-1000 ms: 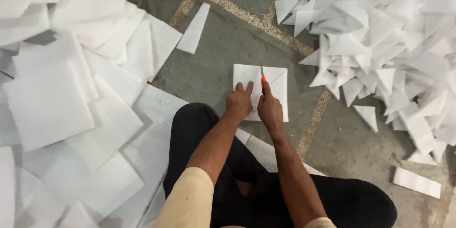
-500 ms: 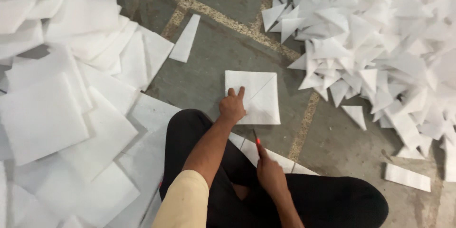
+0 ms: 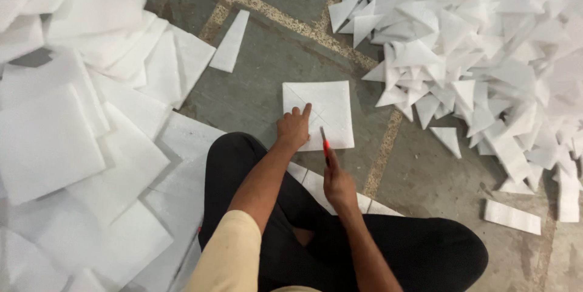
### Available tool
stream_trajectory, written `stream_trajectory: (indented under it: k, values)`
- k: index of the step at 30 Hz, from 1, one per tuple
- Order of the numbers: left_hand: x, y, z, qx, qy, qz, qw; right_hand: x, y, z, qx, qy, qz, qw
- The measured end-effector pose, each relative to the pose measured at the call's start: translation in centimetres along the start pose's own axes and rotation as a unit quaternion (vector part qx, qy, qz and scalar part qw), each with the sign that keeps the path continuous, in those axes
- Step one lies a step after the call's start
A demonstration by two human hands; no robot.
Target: The person sits on the floor and repeatedly cuts square white foam sheets into smaller pieces using a red utility knife. Cut pieces are placed into a growing pile to the right.
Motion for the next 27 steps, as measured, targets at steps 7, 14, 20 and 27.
stream_trajectory:
  k: [7, 14, 20, 27]
  values:
    - [-0.6, 0.8, 0.4, -0.018, -0.009, -0.003, 1.000, -2.2, 10.4, -3.7, -0.091, -0.009, 0.135, 0.987]
    - [0.4, 1.8, -0.2, -0.023, -0.013, 0.003, 1.000, -2.2, 14.8, -4.8, -0.072, -0.033, 0.116, 0.990]
    - [0.2, 1.1, -0.1, -0.017, -0.019, 0.006, 1.000, -2.4, 11.3, -3.7, -0.081, -0.048, 0.095, 0.991]
    - [0.5, 1.6, -0.3, -0.018, -0.021, 0.004, 1.000, -0.6, -6.2, 0.2, 0.013, -0.054, -0.076, 0.996]
Point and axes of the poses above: each hand's wrist, its own y-axis towards the middle knuckle, its own x-axis out of the palm, z = x × y, the point moved 3 cm from there along y, towards the middle knuckle, and after that the axes turned 14 degrees about -y, right-handed, at the moved point
